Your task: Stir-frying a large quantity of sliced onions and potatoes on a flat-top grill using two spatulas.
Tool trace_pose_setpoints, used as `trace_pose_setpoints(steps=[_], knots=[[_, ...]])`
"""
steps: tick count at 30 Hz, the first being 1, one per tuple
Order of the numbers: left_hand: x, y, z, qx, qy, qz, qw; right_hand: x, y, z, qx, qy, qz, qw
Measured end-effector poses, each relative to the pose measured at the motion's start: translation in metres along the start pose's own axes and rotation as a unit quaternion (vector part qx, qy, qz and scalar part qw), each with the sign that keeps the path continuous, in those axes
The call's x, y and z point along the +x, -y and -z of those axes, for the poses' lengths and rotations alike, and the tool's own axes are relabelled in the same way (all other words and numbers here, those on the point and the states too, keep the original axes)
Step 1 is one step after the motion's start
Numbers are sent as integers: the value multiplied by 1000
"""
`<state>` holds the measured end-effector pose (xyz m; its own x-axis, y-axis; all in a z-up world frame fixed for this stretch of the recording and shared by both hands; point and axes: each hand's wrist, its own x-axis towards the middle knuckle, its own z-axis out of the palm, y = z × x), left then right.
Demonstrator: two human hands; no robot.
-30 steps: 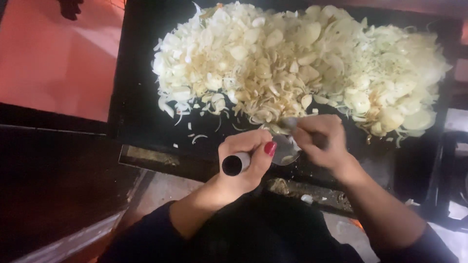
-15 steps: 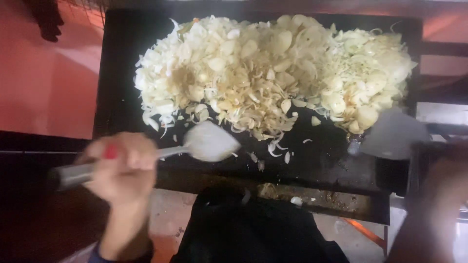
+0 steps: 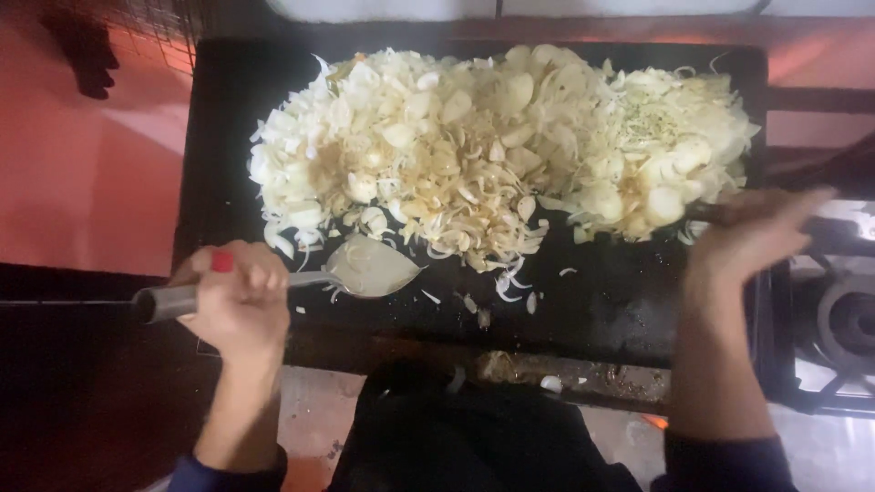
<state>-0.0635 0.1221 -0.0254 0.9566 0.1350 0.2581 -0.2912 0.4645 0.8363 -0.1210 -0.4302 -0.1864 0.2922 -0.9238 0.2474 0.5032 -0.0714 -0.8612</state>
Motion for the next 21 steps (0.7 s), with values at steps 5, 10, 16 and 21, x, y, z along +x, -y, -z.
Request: trace_pose_setpoints(steps=[5, 10, 16, 21], knots=[[-5, 5, -35, 18, -5, 30, 999, -14, -16, -106, -84, -76, -74, 991], [-4, 13, -69, 8, 57, 39, 998, -88, 41, -227, -189, 184, -13, 965], [-8, 45, -131, -47, 105, 78, 990, -164, 92, -283, -266, 427, 216, 837], [-6, 45, -122, -38, 62, 150, 986, -101, 94, -189, -216, 445, 156, 855]])
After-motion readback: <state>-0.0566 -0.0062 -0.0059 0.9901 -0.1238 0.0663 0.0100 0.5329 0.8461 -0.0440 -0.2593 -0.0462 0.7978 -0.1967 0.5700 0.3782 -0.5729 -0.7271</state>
